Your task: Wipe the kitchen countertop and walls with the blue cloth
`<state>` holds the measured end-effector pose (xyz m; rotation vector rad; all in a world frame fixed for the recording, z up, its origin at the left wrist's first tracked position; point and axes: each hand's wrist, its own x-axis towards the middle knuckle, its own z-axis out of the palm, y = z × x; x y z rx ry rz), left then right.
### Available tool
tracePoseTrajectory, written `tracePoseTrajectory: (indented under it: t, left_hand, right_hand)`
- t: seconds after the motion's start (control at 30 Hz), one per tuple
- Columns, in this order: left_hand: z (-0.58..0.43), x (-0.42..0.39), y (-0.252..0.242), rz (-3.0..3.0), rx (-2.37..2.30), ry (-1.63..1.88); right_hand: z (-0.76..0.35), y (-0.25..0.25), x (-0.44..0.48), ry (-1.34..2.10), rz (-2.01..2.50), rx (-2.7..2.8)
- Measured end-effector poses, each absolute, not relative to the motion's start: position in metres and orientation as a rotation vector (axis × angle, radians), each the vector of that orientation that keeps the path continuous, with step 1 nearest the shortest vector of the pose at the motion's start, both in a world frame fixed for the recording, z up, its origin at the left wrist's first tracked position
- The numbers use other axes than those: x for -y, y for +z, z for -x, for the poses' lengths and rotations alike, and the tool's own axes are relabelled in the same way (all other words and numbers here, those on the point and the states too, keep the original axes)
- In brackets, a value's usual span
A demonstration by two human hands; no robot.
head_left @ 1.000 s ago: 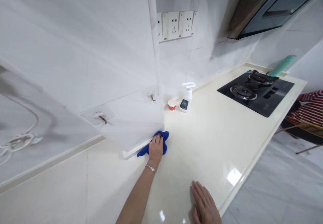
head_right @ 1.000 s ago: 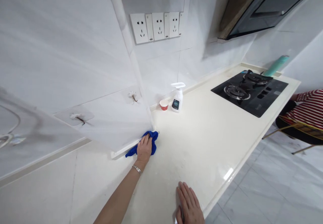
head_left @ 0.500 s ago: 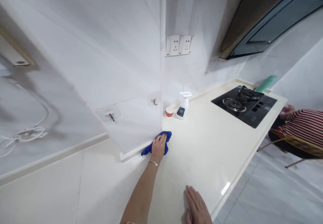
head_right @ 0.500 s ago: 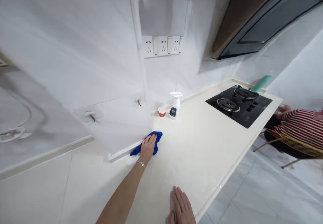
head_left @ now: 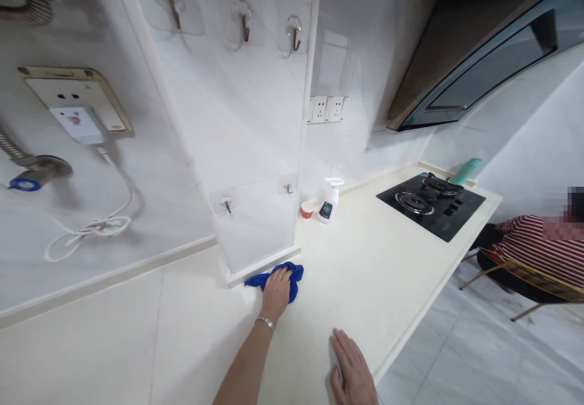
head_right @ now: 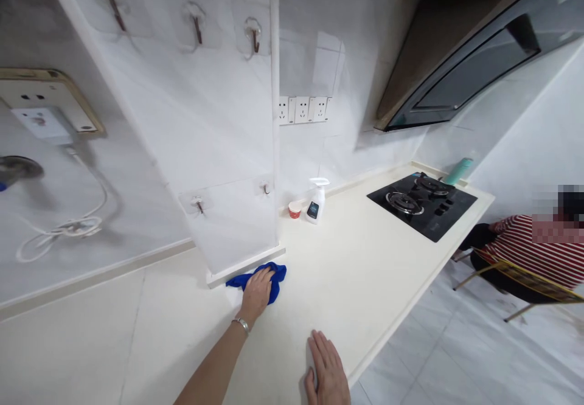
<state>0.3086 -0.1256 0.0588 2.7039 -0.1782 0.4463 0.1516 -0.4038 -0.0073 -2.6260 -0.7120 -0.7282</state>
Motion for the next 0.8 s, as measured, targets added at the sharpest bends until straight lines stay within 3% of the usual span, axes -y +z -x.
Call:
tracePoseTrajectory:
  t: [0.43,0.6,0.8]
  left_hand:
    - [-0.145,0.024,0.082,-2.767,-0.387,0.159]
    - [-0.093,-0.01,0.073,-2.835,-0.394,0.051]
    - [-0.064,-0.009,0.032,-3.064,-0.096,0.399]
  right_hand:
    - [-0.148,-0.02,0.406,-0.768,2.552,0.705]
    - [-0.146,-0.022,0.405,-0.754,2.56,0.726]
    - [-0.144,-0.02,0.405,-0.744,2.58,0.725]
